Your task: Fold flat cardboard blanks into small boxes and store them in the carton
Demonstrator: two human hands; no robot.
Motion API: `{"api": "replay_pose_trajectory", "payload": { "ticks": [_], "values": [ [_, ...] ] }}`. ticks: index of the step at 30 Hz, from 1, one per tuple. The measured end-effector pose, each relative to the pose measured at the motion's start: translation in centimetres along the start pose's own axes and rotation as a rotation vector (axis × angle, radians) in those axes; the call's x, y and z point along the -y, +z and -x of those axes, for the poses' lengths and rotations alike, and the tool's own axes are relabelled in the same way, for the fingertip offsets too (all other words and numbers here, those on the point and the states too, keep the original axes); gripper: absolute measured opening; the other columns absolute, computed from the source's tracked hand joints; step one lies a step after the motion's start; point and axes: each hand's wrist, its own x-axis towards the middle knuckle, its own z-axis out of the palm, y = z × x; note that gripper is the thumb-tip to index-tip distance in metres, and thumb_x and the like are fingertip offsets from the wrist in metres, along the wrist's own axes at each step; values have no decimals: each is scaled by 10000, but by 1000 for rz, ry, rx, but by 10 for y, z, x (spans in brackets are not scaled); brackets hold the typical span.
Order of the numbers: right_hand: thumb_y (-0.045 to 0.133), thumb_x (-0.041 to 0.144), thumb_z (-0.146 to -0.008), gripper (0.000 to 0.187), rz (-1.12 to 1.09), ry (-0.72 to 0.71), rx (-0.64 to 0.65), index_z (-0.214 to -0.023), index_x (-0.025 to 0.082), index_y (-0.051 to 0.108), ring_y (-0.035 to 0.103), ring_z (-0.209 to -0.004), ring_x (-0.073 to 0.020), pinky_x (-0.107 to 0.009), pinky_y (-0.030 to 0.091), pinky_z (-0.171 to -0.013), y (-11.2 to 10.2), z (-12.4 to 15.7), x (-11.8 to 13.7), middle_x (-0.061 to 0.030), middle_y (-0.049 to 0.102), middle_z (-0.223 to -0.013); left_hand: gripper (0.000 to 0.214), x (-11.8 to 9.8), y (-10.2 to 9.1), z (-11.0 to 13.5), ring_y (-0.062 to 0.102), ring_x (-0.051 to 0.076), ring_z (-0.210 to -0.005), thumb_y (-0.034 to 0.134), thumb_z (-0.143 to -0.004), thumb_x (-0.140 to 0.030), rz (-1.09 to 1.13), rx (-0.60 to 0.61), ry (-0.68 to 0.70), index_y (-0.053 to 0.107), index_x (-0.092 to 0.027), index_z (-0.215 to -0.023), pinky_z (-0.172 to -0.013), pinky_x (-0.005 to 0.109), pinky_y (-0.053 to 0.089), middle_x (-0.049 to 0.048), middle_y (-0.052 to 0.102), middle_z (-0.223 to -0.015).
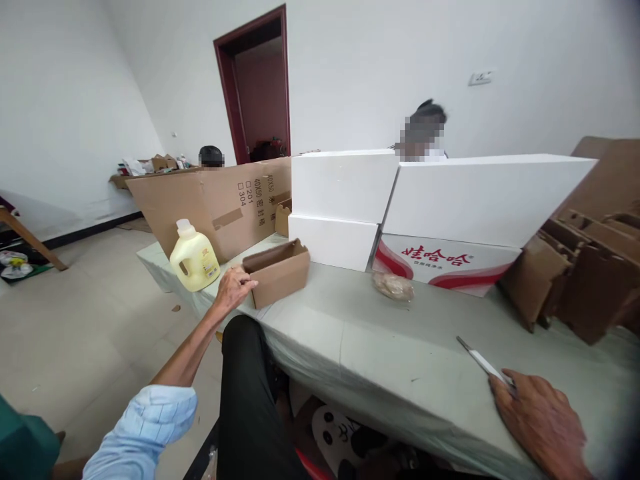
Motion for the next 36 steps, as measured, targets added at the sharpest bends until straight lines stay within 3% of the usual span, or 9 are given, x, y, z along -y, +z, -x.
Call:
{"api": "replay_pose_trajectory", "payload": {
  "ticks": [4, 7, 13, 18, 20, 23, 25, 31, 36],
  "values": [
    [491, 653, -982, 524, -346, -84, 8, -1160, 209, 705, 675, -1102, -448, -619, 535, -1023, -32, -12, 64, -240, 722, -1128, 291, -40, 5, 38, 601, 196, -877, 714, -900, -313, 131, 65, 133, 674, -204, -633, -834, 310, 463, 16, 641, -796],
    [651, 744, -899, 769, -741, -18, 213, -1456, 222, 566, 647, -1251, -406, -586, 557, -1043, -50, -11, 126, -205, 643, -1388, 282, -67, 11, 63, 591, 188, -894, 722, -903, -285, 272, 136, 239, 655, -191, -646, -845, 308, 468, 18, 625, -857],
    [881, 709, -759, 1278, -1149, -74, 565, -1735, 261, 187, 287, -1618, -399, -609, 251, -1325, -71, 12, 199, -184, 284, -1763, 288, -97, 12, 84, 554, 173, -879, 694, -921, -290, 540, 361, 359, 626, -175, -665, -765, 284, 439, 20, 562, -910],
    [886, 698, -763, 1263, -1289, -40, 615, -1743, 262, 218, 330, -1592, -402, -576, 309, -1307, -88, 22, 210, -155, 325, -1749, 302, -102, 17, 70, 586, 172, -860, 676, -941, -321, 623, 399, 340, 634, -170, -683, -814, 305, 495, 18, 583, -864],
    [866, 686, -794, 1199, -1317, 17, 649, -1739, 286, 245, 386, -1560, -404, -570, 382, -1266, -96, 20, 210, -138, 379, -1727, 157, -102, 22, 67, 636, 208, -978, 691, -936, -328, 613, 325, 319, 726, -178, -902, -845, 329, 551, 59, 647, -1035],
    [798, 697, -858, 1044, -1338, 161, 702, -1708, 302, 337, 472, -1506, -393, -547, 455, -1214, -105, 12, 205, -119, 501, -1657, 663, -100, 30, 73, 583, 317, -1351, 780, -858, -283, 524, 205, 348, 577, -251, -1488, -966, 427, 615, 150, 514, -1534],
    [765, 713, -873, 948, -1347, 307, 749, -1655, 292, 433, 547, -1447, -385, -540, 487, -1187, -107, 6, 199, -113, 591, -1580, 979, -98, 33, 85, 456, 373, -1529, 822, -804, -210, 411, 205, 432, 364, -310, -1663, -1118, 529, 569, 163, 359, -1702],
    [684, 779, -870, 588, -1363, 664, 984, -1224, 313, 742, 695, -1255, -373, -492, 625, -994, -104, -2, 186, -110, 760, -1307, 1341, -98, 53, 132, 354, 438, -1624, 955, -690, -126, 66, 380, 717, 136, -306, -1737, -1220, 640, 468, 221, 292, -1779],
    [718, 821, -836, 678, -1398, 797, 1108, -1277, 307, 695, 743, -1103, -344, -440, 677, -762, -110, 1, 187, -112, 774, -1237, 1286, -104, 77, 135, 365, 475, -1613, 936, -765, -159, 37, 185, 814, 90, -235, -1730, -1133, 641, 528, 305, 400, -1698]
  ]
}}
